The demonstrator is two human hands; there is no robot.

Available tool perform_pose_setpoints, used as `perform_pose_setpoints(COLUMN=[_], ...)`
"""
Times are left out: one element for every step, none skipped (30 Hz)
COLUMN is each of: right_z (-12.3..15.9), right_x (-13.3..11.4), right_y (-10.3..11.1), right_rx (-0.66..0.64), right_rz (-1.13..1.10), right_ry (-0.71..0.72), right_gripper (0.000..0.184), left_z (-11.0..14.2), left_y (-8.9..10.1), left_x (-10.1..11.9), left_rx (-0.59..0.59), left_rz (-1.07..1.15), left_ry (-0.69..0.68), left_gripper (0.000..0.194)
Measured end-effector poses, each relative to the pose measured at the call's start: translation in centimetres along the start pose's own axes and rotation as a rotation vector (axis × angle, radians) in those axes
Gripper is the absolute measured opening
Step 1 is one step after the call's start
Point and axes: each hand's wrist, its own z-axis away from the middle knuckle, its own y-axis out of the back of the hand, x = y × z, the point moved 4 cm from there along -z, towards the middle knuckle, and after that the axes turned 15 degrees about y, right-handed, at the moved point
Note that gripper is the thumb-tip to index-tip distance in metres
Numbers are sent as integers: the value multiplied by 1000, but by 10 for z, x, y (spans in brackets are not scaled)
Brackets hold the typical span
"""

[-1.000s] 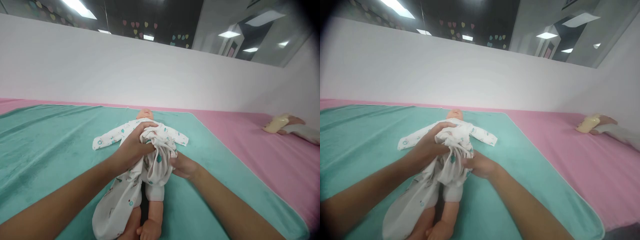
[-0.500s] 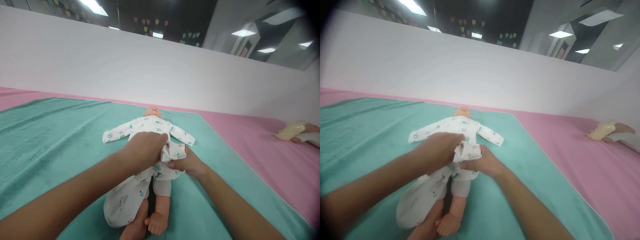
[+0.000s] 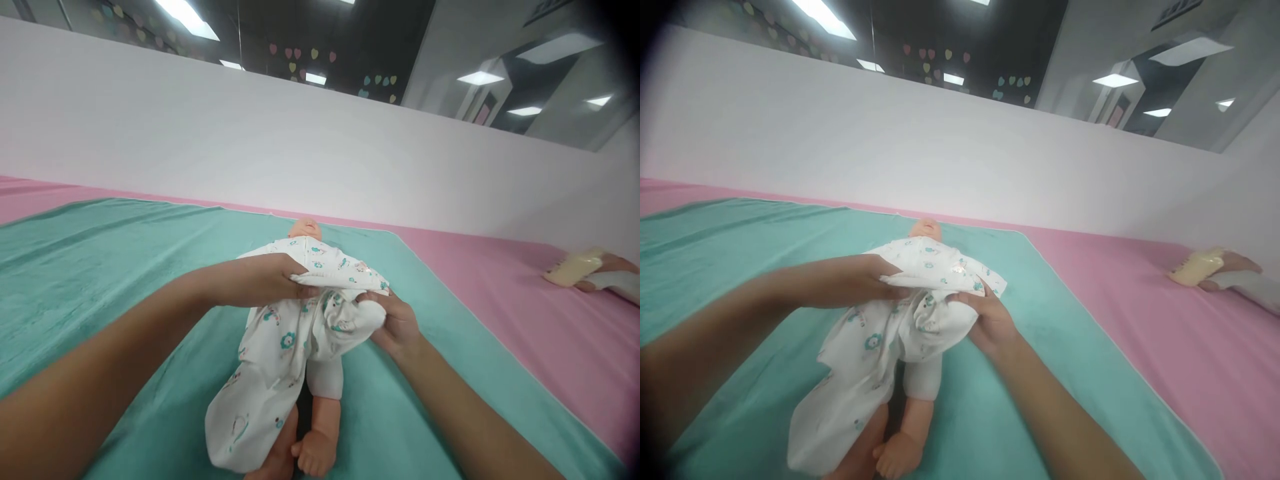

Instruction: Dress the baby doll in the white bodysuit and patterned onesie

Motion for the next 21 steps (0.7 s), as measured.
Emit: perform_pose_setpoints(right_z=[1, 3, 6, 9, 11, 13, 15, 16, 17, 18, 18, 18, 18, 18, 17, 16, 15, 14, 14, 16, 19], right_x=[-2, -2, -1, 1, 3, 6, 10, 13, 15, 18, 20, 21, 23, 24, 25, 26, 26, 25, 23, 19, 15], right_y=[-2, -5, -9, -12, -15, -17, -17, -18, -18, -19, -20, -20, -20, -20, -19, -19, -19, -19, -21, -24, -29], right_rx=[-33, -80, -129, -170, -191, -186, -166, -143, -126, -121, -121, -123, -119, -106, -89, -68, -43, -19, -2, 0, -10], right_rz=[-1, 0, 2, 3, 6, 8, 9, 5, -3, -12, -21, -32, -40, -39, -30, -16, -2, 15, 38, 69, 106], right_ry=[-13, -38, -69, -100, -126, -145, -159, -166, -169, -174, -178, -179, -179, -175, -165, -147, -121, -91, -59, -31, -11], right_gripper=[16, 22, 23, 21, 18, 17, 20, 23, 26, 28, 30, 30, 28, 25, 20, 16, 14, 14, 16, 19, 22], left_z=[2, 3, 3, 4, 4, 4, 6, 7, 9, 10, 12, 12, 12, 11, 9, 7, 5, 4, 4, 6, 9], left_y=[2, 3, 3, 3, 1, -1, -5, -10, -16, -22, -28, -33, -37, -41, -45, -48, -50, -52, -53, -54, -55], left_x=[-1, 0, 1, 3, 5, 9, 14, 20, 25, 30, 34, 36, 38, 37, 36, 34, 32, 30, 29, 28, 28], left_rx=[-56, -103, -126, -110, -70, -24, 23, 62, 94, 127, 164, 206, 248, 283, 305, 318, 331, 339, 346, 337, 311], left_rz=[78, 157, 223, 266, 293, 305, 302, 284, 255, 219, 178, 139, 106, 77, 52, 34, 29, 43, 83, 144, 220], left_ry=[-16, -35, -51, -57, -62, -70, -78, -82, -82, -79, -75, -72, -70, -69, -70, -72, -76, -85, -99, -110, -115], left_gripper=[24, 24, 23, 26, 35, 47, 58, 67, 73, 76, 76, 73, 67, 61, 54, 49, 45, 44, 43, 40, 35])
